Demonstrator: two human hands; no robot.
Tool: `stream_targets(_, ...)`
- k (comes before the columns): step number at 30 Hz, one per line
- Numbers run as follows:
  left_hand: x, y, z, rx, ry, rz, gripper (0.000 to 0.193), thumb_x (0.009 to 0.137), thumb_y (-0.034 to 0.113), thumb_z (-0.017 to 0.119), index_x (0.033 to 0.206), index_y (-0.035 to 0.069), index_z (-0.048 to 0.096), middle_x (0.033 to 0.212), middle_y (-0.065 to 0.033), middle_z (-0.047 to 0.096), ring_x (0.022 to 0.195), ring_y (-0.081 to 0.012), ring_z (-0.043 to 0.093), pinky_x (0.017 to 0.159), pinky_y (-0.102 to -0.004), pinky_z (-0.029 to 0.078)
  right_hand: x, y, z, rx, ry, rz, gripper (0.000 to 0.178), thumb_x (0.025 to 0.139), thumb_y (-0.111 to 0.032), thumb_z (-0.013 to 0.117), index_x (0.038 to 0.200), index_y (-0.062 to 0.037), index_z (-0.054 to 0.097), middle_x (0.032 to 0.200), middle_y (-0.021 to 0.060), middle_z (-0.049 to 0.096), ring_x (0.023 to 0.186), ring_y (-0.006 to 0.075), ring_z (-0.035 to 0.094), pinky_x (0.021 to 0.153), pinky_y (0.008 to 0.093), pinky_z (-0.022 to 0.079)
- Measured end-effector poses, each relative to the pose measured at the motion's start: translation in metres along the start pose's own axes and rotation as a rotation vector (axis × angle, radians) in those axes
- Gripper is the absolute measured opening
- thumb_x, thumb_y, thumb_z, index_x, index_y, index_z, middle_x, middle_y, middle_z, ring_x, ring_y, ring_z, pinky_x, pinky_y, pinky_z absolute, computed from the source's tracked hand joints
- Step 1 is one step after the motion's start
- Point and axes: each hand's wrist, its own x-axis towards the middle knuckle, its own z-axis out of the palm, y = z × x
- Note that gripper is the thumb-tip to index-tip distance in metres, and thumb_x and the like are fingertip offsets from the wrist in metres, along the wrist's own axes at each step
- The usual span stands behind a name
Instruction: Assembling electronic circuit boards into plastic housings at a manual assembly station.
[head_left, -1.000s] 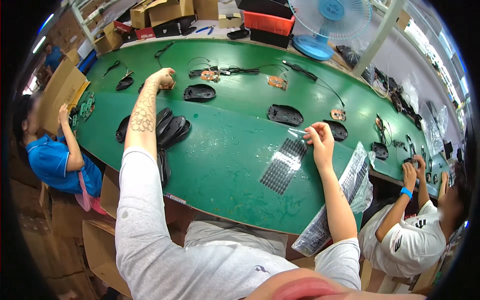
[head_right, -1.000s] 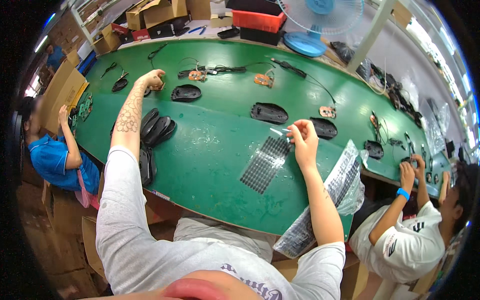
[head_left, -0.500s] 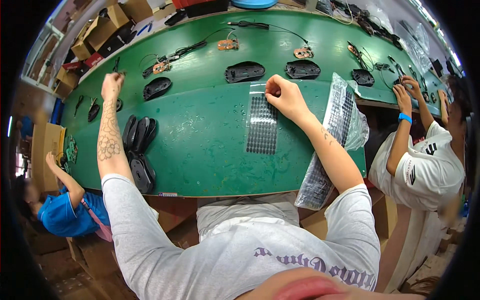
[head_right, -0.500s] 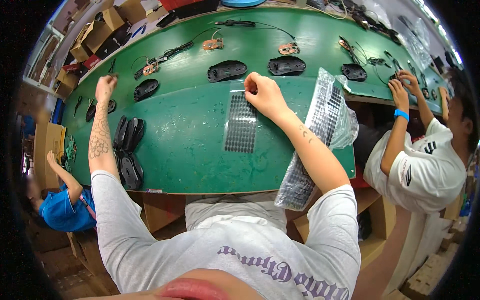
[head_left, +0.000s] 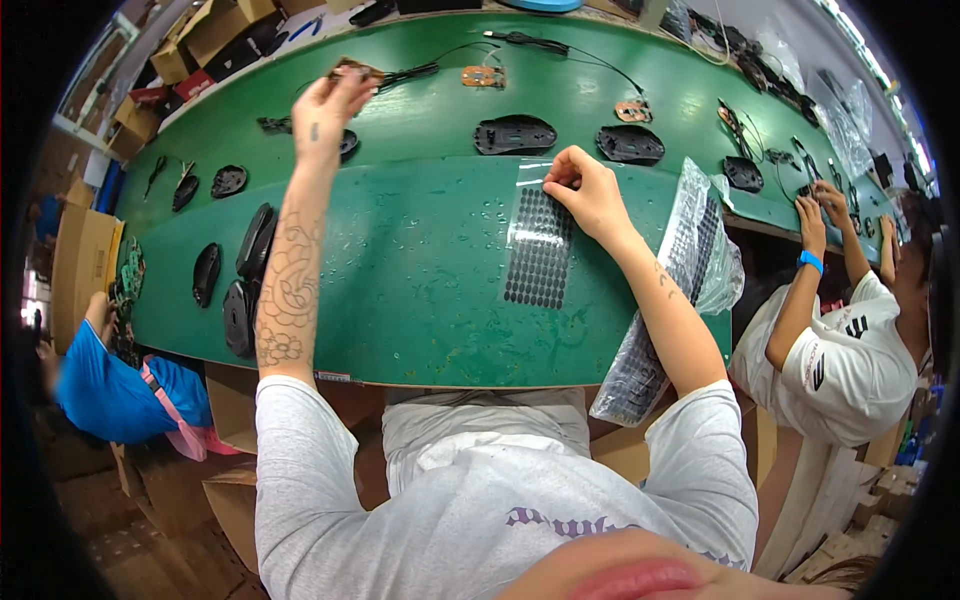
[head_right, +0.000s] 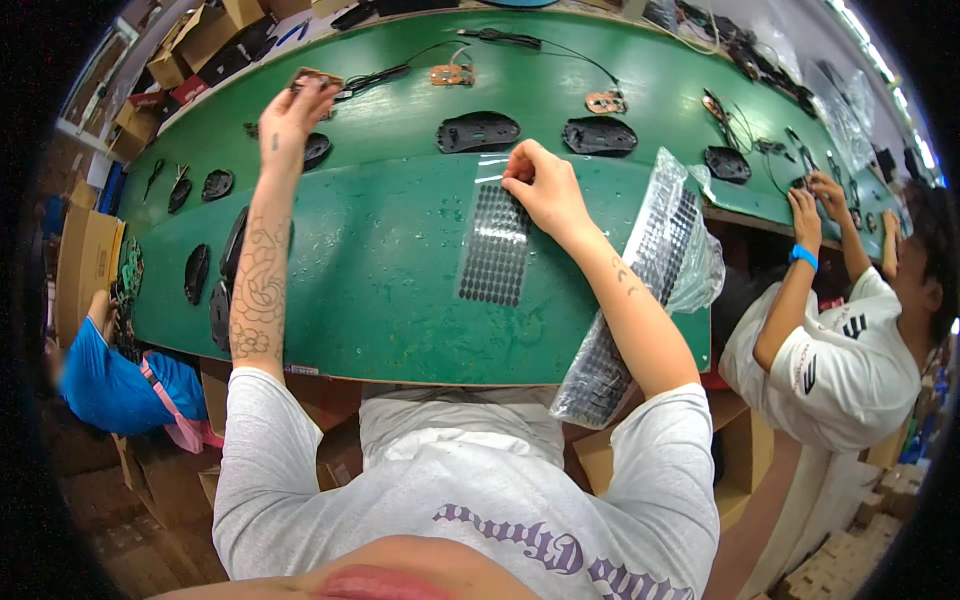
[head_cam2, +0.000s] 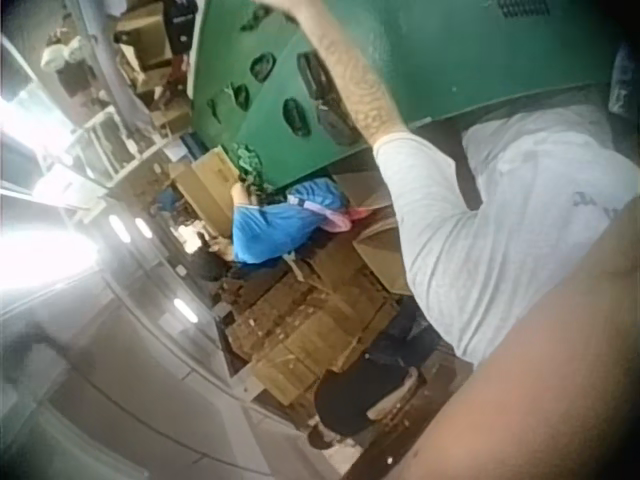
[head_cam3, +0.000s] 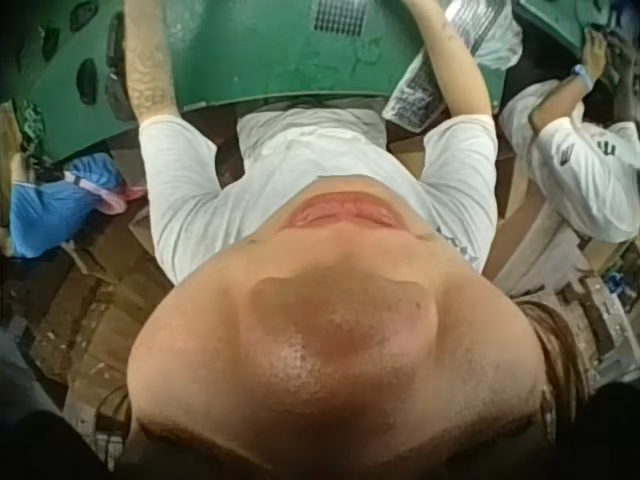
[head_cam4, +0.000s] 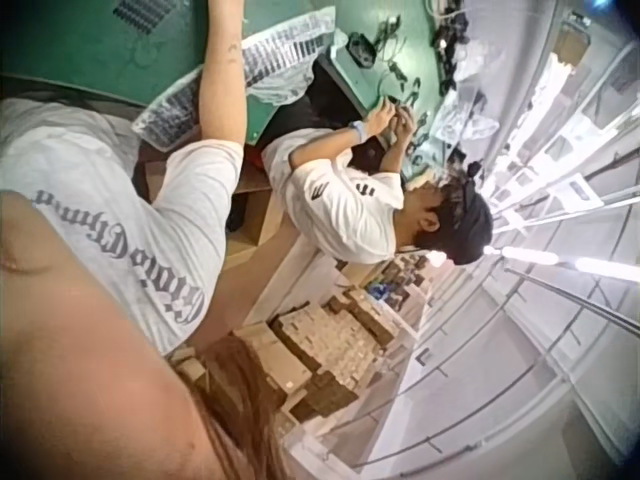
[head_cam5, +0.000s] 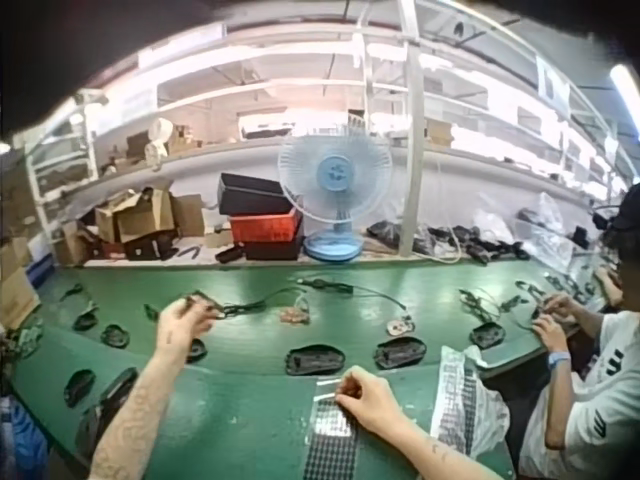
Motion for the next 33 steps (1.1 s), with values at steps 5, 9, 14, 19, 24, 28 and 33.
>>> stream_targets(5, -0.042, 0.0, 0.045, -0.192, -0.103, -0.165, 0.026, 0.091, 0.012, 0.067, 0.11, -0.005, 0.06, 0.096, -0.016, 0.07, 0.086, -0.0172, 0.071, 0.071, -0.021, 0.059, 0.0, -0.004, 0.0, -0.046, -0.011, 0.008, 0.017, 0.078, 0.002, 0.067, 0.092, -0.0038, 0.058, 0.08, 0.0016, 0.067, 0.069, 0.0095, 0.057, 0.067, 0.0215, 0.046)
stream_targets(9, -0.067, -0.017, 0.067, -0.334, -0.159, -0.292, 0.023, 0.091, 0.008, 0.065, 0.111, -0.003, 0.061, 0.097, -0.015, 0.07, 0.087, -0.0169, 0.071, 0.07, -0.0211, 0.059, -0.005, -0.009, 0.006, -0.056, 0.002, -0.01, 0.018, 0.079, 0.002, 0.067, 0.093, -0.0038, 0.057, 0.08, 0.0015, 0.066, 0.07, 0.0097, 0.057, 0.068, 0.0217, 0.046)
stream_targets(14, -0.093, -0.039, 0.088, -0.23, -0.325, -0.32, 0.023, 0.09, 0.006, 0.063, 0.112, -0.003, 0.061, 0.095, -0.0123, 0.07, 0.076, -0.0152, 0.07, 0.059, -0.0193, 0.055, 0.0, -0.009, 0.004, -0.047, 0.007, -0.008, 0.019, 0.079, 0.002, 0.067, 0.094, -0.0037, 0.057, 0.08, 0.0017, 0.066, 0.071, 0.0102, 0.057, 0.069, 0.0222, 0.046)
stream_targets(19, -0.106, -0.04, 0.091, -0.097, -0.451, -0.378, 0.025, 0.09, 0.005, 0.061, 0.113, -0.004, 0.06, 0.09, -0.0103, 0.07, 0.062, -0.0128, 0.066, 0.052, -0.0188, 0.05, -0.004, -0.008, 0.004, -0.04, 0.013, 0.008, 0.021, 0.079, 0.004, 0.066, 0.096, -0.0036, 0.056, 0.082, 0.0025, 0.065, 0.071, 0.0106, 0.057, 0.069, 0.0224, 0.047)
stream_targets(24, -0.11, -0.035, 0.091, 0.072, -0.502, -0.337, 0.029, 0.09, 0.007, 0.061, 0.117, -0.004, 0.059, 0.087, -0.0097, 0.07, 0.053, -0.0102, 0.061, 0.048, -0.0184, 0.047, -0.004, -0.011, 0.004, -0.101, -0.024, -0.133, 0.023, 0.079, 0.005, 0.066, 0.096, -0.0038, 0.054, 0.084, 0.0037, 0.065, 0.073, 0.011, 0.058, 0.07, 0.0226, 0.047)
stream_targets(28, -0.114, -0.042, 0.093, 0.136, -0.501, -0.284, 0.031, 0.09, 0.007, 0.062, 0.119, -0.003, 0.059, 0.087, -0.01, 0.07, 0.051, -0.0088, 0.058, 0.047, -0.0185, 0.045, -0.005, -0.013, 0.004, -0.078, -0.098, -0.215, 0.024, 0.079, 0.006, 0.065, 0.096, -0.0044, 0.051, 0.086, 0.0048, 0.065, 0.075, 0.0117, 0.058, 0.072, 0.023, 0.048)
stream_targets(33, -0.117, -0.048, 0.094, 0.108, -0.491, -0.225, 0.029, 0.089, 0.007, 0.062, 0.116, -0.003, 0.062, 0.084, -0.0101, 0.071, 0.049, -0.0078, 0.055, 0.044, -0.0198, 0.042, 0.0, -0.004, 0.001, 0.257, -0.1, -0.097, 0.028, 0.08, 0.007, 0.066, 0.096, -0.0057, 0.047, 0.091, 0.0065, 0.064, 0.08, 0.0133, 0.06, 0.075, 0.0243, 0.05)
